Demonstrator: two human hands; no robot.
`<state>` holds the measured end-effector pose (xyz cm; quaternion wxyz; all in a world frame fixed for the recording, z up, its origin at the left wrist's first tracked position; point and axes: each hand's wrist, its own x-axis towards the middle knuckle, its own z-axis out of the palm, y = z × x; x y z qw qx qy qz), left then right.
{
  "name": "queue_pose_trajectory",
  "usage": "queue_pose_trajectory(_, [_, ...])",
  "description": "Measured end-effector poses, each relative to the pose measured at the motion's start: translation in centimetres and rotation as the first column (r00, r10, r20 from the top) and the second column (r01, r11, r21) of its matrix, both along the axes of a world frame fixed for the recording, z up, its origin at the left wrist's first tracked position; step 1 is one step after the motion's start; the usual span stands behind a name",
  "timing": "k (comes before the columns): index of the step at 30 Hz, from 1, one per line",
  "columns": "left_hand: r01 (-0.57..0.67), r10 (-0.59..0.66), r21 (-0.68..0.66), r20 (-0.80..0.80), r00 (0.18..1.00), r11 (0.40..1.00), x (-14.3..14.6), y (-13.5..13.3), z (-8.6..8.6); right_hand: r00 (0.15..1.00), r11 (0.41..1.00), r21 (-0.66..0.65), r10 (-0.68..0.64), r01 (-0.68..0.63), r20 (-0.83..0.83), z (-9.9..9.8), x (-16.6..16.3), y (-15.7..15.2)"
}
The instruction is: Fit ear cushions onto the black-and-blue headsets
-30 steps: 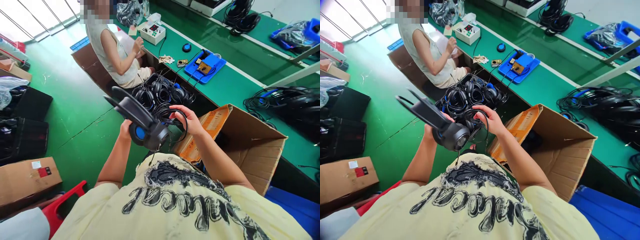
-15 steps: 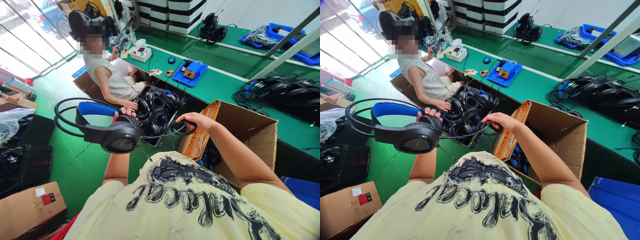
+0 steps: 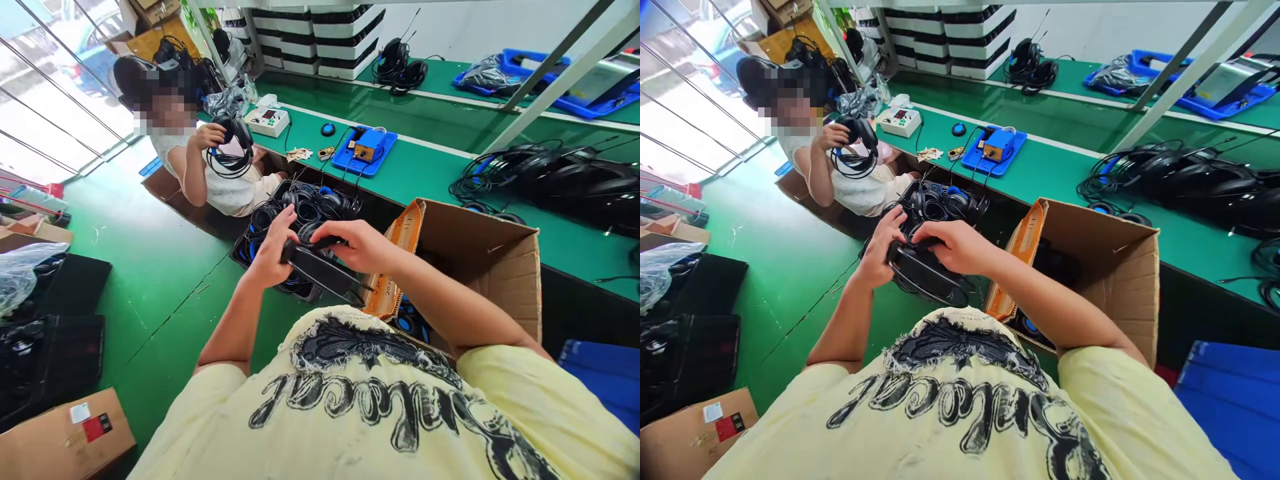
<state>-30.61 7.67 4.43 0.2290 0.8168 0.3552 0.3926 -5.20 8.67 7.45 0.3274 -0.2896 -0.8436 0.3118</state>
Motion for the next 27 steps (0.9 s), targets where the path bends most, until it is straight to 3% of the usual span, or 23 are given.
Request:
queue_pose_trajectory(3, [0.111, -0.075, -0.183, 0.193, 0.978, 0.977, 0.5, -1.5, -2.0, 0.977, 0.963, -0.259, 0.025, -0.081, -0.213, -0.4, -0.8, -1.9])
queue_pose_trajectory(7, [0.23, -0.125, -0.479, 0.242, 0.962, 0.847, -0.4, -4.2, -5.1, 0.962, 0.88, -0.415, 0.139, -0.229, -0.237, -1.8, -0.4, -4.9])
queue_pose_trajectory(10, [0.152, 0.035, -0.588, 0.295, 0.955, 0.795, -1.7, -6.2, -7.3, 0.893, 0.741, -0.5, 0.346, -0.449, -0.289, -4.7, 0.9, -6.2])
queue_pose_trajectory(12, [0.102, 0.137, -0.649, 0.307, 0.942, 0.754, -2.5, -7.0, -8.7, 0.872, 0.668, -0.561, 0.38, -0.489, -0.307, -7.6, 1.4, -6.4])
queue_pose_trajectory(14, [0.075, 0.263, -0.716, 0.349, 0.9, 0.694, -3.1, -7.2, -10.1, 0.908, 0.654, -0.63, 0.305, -0.419, -0.286, -10.7, 0.9, -6.2])
queue_pose_trajectory(16, [0.074, 0.417, -0.798, 0.388, 0.822, 0.598, -3.7, -6.6, -11.3, 0.944, 0.616, -0.721, 0.137, -0.318, -0.3, -13.3, -0.8, -5.7])
queue_pose_trajectory(17, [0.079, 0.492, -0.844, 0.382, 0.782, 0.53, -4.1, -6.0, -11.8, 0.947, 0.561, -0.783, 0.005, -0.269, -0.321, -14.2, -2.0, -5.2])
queue_pose_trajectory(19, [0.085, 0.598, -0.911, 0.333, 0.729, 0.404, -5.1, -3.8, -12.5, 0.897, 0.391, -0.898, -0.291, -0.204, -0.331, -15.4, -5.0, -3.8])
queue_pose_trajectory(21, [0.076, 0.642, -0.935, 0.296, 0.708, 0.347, -6.7, -0.5, -12.7, 0.819, 0.247, -0.95, -0.492, -0.192, -0.294, -15.8, -8.1, -1.4])
queue_pose_trajectory(23, [0.05, 0.654, -0.937, 0.279, 0.704, 0.345, -8.5, 3.9, -12.4, 0.775, 0.223, -0.957, -0.565, -0.185, -0.281, -15.8, -10.9, 1.6])
queue_pose_trajectory(27, [-0.011, 0.617, -0.925, 0.243, 0.748, 0.379, -11.0, 12.6, -10.5, 0.718, 0.299, -0.948, -0.637, -0.108, -0.282, -16.2, -15.1, 8.1])
